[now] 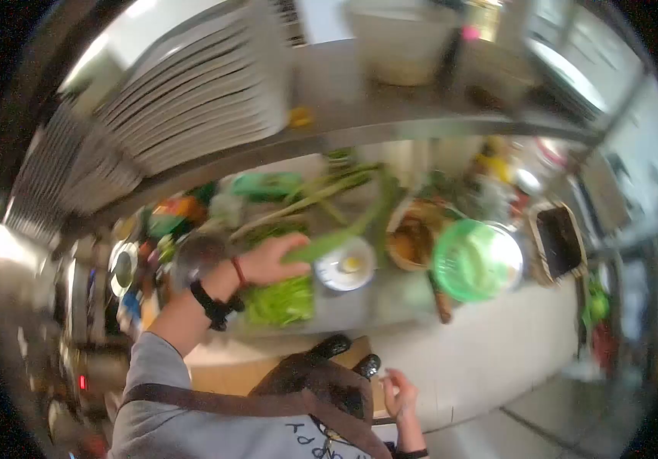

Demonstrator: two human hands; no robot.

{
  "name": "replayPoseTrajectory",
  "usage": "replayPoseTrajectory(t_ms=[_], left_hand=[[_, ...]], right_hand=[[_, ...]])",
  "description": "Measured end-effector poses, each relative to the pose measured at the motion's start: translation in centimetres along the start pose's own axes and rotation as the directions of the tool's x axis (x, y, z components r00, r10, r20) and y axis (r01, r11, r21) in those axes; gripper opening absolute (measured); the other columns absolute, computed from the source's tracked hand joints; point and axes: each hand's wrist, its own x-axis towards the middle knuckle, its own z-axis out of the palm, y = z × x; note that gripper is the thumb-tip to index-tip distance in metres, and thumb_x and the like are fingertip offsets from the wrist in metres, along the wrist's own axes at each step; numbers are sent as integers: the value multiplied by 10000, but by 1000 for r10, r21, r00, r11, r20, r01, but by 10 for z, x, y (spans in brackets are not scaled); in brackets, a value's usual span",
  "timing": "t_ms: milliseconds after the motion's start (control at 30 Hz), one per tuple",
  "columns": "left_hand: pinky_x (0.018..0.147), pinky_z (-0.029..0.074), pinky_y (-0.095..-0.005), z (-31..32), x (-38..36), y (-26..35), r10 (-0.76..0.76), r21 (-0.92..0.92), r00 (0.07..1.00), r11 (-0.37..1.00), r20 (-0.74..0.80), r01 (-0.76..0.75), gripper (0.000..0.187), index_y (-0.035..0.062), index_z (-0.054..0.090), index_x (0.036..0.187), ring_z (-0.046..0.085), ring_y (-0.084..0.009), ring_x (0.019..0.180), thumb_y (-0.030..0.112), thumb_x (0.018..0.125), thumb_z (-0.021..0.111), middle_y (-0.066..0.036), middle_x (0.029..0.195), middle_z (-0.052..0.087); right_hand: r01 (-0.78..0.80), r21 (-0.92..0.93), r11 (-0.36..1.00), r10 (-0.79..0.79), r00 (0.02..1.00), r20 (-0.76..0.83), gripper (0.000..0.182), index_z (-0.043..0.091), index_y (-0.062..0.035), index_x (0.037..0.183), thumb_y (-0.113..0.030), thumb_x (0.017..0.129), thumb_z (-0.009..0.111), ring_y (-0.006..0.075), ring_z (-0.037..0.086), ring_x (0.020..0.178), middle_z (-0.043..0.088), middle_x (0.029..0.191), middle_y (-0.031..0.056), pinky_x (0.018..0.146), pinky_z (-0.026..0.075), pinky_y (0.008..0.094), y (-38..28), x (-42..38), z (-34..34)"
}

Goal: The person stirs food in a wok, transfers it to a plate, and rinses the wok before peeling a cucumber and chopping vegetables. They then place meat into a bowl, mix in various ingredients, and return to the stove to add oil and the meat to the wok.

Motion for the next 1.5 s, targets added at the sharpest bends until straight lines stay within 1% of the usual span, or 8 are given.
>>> replayPoseTrajectory(t_ms=[233,300,667,867,967,1100,1333,1500], left_hand=[[748,476,-335,51,-221,6,-220,-279,918,952,-330,128,497,-17,460,1223,611,-234,882,254,837,620,-173,1028,607],[647,481,-267,55,-277,4,-610,-608,722,720,-325,335,458,-17,455,1229,596,-132,762,180,847,612,-111,959,613],[673,471,-272,125,-541,-137,-839,-795,244,541,-486,275,385,-25,515,1126,573,-127,761,136,802,649,-98,881,610],[711,475,-333,101,-605,-174,-790,-711,283,613,-543,346,392,-20,521,1112,605,-249,805,179,797,645,-162,900,619],[729,475,-365,86,-620,-192,-762,-604,279,638,-584,477,395,-11,520,1104,598,-327,841,183,788,655,-204,937,607],[749,471,-390,79,-609,-238,-677,-547,409,736,-612,400,423,3,511,1114,585,-353,878,196,773,670,-217,969,595],[719,474,-440,44,-549,-306,-653,-277,522,731,-548,623,372,88,527,1111,574,-363,836,187,767,630,-163,967,563],[713,476,-443,26,-547,-314,-695,-209,577,698,-430,685,364,115,530,1109,580,-354,823,188,766,627,-155,932,559]], right_hand=[[241,88,967,-256,929,268,158,576,36,976,-73,868,537,151,640,726,649,737,102,661,501,257,-38,61,40],[116,6,993,-108,900,422,138,591,38,933,-73,871,539,144,636,691,647,704,96,636,504,259,-42,53,68],[705,-145,695,-348,505,790,381,549,-46,1068,-282,780,629,305,620,781,620,915,181,686,490,364,-200,-5,443],[715,-454,532,-540,700,468,342,549,-27,961,-253,736,672,375,569,849,583,830,209,764,474,376,-200,-1,615],[306,-444,842,-156,926,343,341,511,-18,983,-184,731,670,314,588,726,564,764,169,680,503,369,-220,11,604],[-317,75,946,190,723,664,277,473,-24,991,-34,755,617,164,556,526,539,669,92,446,469,293,-222,32,555],[680,-378,628,-312,665,679,291,466,-4,1021,-190,831,586,348,596,606,585,661,171,539,469,383,-264,-5,468],[654,-372,659,-186,621,762,303,466,-23,1013,-270,853,537,424,577,692,586,718,233,615,455,479,-249,-13,484]])
